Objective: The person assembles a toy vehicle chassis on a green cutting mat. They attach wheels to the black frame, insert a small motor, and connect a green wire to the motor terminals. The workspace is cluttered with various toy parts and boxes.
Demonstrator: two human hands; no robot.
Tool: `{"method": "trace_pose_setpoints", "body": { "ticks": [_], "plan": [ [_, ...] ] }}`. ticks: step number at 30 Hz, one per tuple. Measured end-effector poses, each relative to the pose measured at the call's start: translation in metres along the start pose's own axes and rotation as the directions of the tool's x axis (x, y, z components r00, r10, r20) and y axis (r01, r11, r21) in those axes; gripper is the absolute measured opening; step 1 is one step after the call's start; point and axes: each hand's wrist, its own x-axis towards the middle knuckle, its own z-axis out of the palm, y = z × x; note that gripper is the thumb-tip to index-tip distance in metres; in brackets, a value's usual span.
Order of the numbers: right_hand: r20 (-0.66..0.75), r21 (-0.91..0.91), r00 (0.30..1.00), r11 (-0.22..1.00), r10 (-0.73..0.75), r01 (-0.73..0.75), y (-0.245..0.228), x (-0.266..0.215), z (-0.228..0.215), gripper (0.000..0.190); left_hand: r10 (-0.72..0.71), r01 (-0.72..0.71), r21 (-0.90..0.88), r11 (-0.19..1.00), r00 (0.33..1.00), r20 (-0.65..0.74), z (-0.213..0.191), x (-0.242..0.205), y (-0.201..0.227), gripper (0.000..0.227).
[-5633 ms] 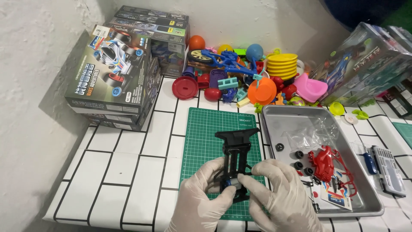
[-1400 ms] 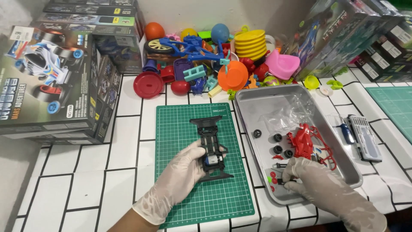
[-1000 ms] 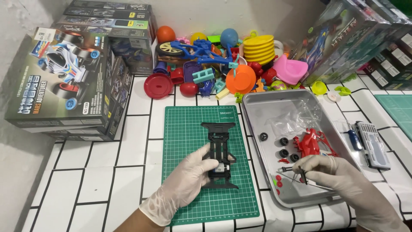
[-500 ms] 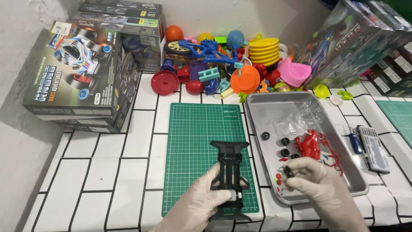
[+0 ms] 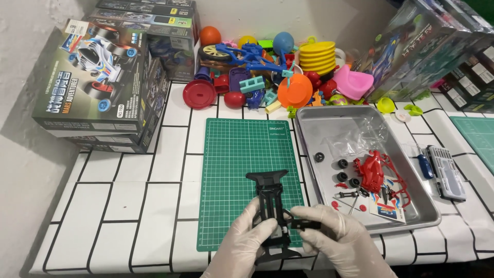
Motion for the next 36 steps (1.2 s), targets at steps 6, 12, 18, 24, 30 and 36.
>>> {"method": "trace_pose_setpoints", "body": {
  "ticks": [6,12,18,24,30,36],
  "plan": [
    [0.060,0.080,0.991,0.990,-0.122,0.117,0.028,0.013,-0.003,0.021,0.048,-0.044,-0.053,0.998,0.996,0.077,-0.014,0.009,-0.013,0.066],
    [0.303,0.260,0.950,0.952,0.078,-0.162,0.000,0.015,0.002,0.026,0.043,-0.033,-0.093,0.995,0.993,0.108,-0.007,0.005,-0.008,0.059],
    [0.377,0.398,0.915,0.867,0.143,-0.299,-0.008,0.016,-0.002,0.049,0.066,-0.056,-0.077,0.995,0.990,0.127,-0.014,0.016,-0.017,0.062],
    [0.099,0.102,0.993,0.992,0.068,-0.078,-0.018,0.012,0.008,0.044,0.011,-0.003,-0.114,0.994,0.997,0.073,-0.006,0.013,-0.014,0.057],
    [-0.009,0.022,0.997,0.997,0.071,-0.071,-0.007,0.007,0.017,0.027,0.175,-0.187,0.077,0.979,0.974,0.147,-0.014,0.025,-0.027,0.053],
    [0.343,0.256,0.929,0.939,0.135,-0.231,0.006,0.017,-0.007,0.036,0.265,-0.274,0.243,0.931,0.962,0.071,-0.012,0.020,-0.024,0.045]
  ]
}}
